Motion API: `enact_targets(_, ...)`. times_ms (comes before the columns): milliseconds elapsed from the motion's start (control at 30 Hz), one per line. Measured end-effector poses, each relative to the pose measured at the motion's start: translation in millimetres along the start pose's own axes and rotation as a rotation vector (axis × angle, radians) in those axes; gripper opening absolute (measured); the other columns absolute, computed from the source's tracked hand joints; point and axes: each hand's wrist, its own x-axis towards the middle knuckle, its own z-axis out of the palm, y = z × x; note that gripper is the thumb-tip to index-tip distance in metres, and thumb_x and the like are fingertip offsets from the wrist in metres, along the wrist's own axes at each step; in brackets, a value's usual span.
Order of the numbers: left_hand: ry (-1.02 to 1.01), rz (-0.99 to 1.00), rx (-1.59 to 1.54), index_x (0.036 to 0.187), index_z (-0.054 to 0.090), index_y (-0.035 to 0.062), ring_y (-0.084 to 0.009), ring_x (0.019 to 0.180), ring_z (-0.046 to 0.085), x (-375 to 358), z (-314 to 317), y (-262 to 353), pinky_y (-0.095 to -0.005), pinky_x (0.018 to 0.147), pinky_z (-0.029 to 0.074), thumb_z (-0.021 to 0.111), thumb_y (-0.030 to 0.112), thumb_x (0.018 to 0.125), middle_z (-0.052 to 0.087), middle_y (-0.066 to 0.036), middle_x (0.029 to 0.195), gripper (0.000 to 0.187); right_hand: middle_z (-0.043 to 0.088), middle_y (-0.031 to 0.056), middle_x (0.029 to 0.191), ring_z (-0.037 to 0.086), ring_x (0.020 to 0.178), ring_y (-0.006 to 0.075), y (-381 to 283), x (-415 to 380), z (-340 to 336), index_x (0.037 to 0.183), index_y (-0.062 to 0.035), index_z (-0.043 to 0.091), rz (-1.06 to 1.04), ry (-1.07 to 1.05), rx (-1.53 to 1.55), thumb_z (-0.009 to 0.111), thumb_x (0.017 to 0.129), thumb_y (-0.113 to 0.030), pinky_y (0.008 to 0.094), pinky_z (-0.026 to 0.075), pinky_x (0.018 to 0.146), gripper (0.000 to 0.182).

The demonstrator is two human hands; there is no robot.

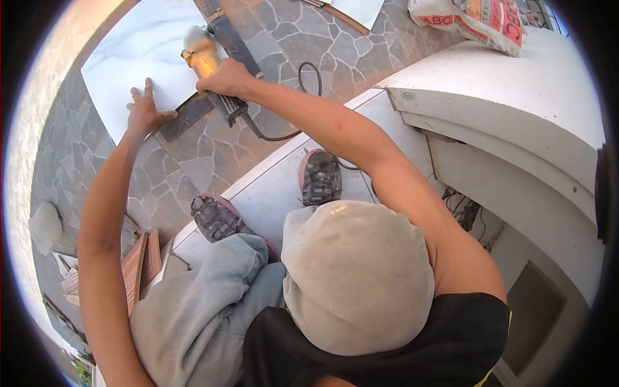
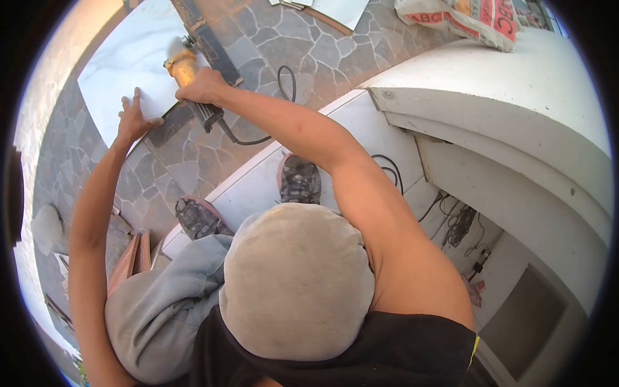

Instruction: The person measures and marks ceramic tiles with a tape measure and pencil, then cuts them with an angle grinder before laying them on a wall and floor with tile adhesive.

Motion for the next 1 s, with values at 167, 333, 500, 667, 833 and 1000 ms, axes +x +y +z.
enact_targets(167,-0.008,-0.007,0.007,0.155,0.011,0.0127,-0.0643,0.13,0.029,0,0,3,-0.0536,0.108,0.036,0.089,0.039,0.061,0.012,-0.038,0.152,0.125,0.067,0.0218,0.103,0.066,0.09,0.0279,15,-13,1,0.101,0.0114,0.065,0.014,-0.01,-0.003,0.079,0.056,-0.039,0.0326,0.053,0.075,0.069)
enact_targets(333,-0.017,-0.015,0.009,0.155,0.01,0.0132,-0.0641,0.13,0.029,-1,-1,3,-0.0534,0.108,0.036,0.089,0.04,0.061,0.011,-0.038,0.152,0.126,0.067,0.0217,0.101,0.067,0.089,0.0279,23,-22,4,0.1,0.0116,0.065,0.005,0.001,-0.003,0.079,0.056,-0.039,0.0324,0.053,0.075,0.068)
enact_targets(500,-0.012,-0.01,0.008,0.156,0.01,0.0135,-0.0633,0.129,0.031,0,1,2,-0.053,0.107,0.037,0.089,0.04,0.061,0.011,-0.038,0.152,0.126,0.066,0.0262,0.109,0.066,0.101,0.0327,22,-32,1,0.106,0.0119,0.063,0.042,-0.041,-0.005,0.079,0.057,-0.041,0.0336,0.053,0.085,0.073)
enact_targets(667,-0.004,-0.009,0.016,0.156,0.011,0.0143,-0.0633,0.129,0.032,1,3,0,-0.0535,0.106,0.038,0.089,0.04,0.061,0.011,-0.037,0.153,0.126,0.066,0.0266,0.108,0.066,0.1,0.0323,23,-40,0,0.104,0.0125,0.063,0.045,-0.039,-0.012,0.08,0.057,-0.04,0.0337,0.053,0.084,0.072)
enact_targets(833,0.002,-0.011,0.008,0.156,0.011,0.0156,-0.0634,0.129,0.032,4,6,-3,-0.0541,0.106,0.038,0.089,0.04,0.06,0.011,-0.037,0.153,0.126,0.066,0.0261,0.106,0.067,0.098,0.0318,24,-44,0,0.102,0.0126,0.064,0.054,-0.053,0.007,0.08,0.057,-0.039,0.0336,0.053,0.082,0.071)
enact_targets(1000,-0.002,-0.019,0.012,0.155,0.012,0.016,-0.0633,0.129,0.031,4,6,-3,-0.0543,0.106,0.038,0.089,0.04,0.06,0.011,-0.037,0.153,0.125,0.067,0.0255,0.105,0.067,0.095,0.0315,27,-46,1,0.1,0.0122,0.065,0.054,-0.051,0.013,0.08,0.057,-0.039,0.034,0.054,0.08,0.069)
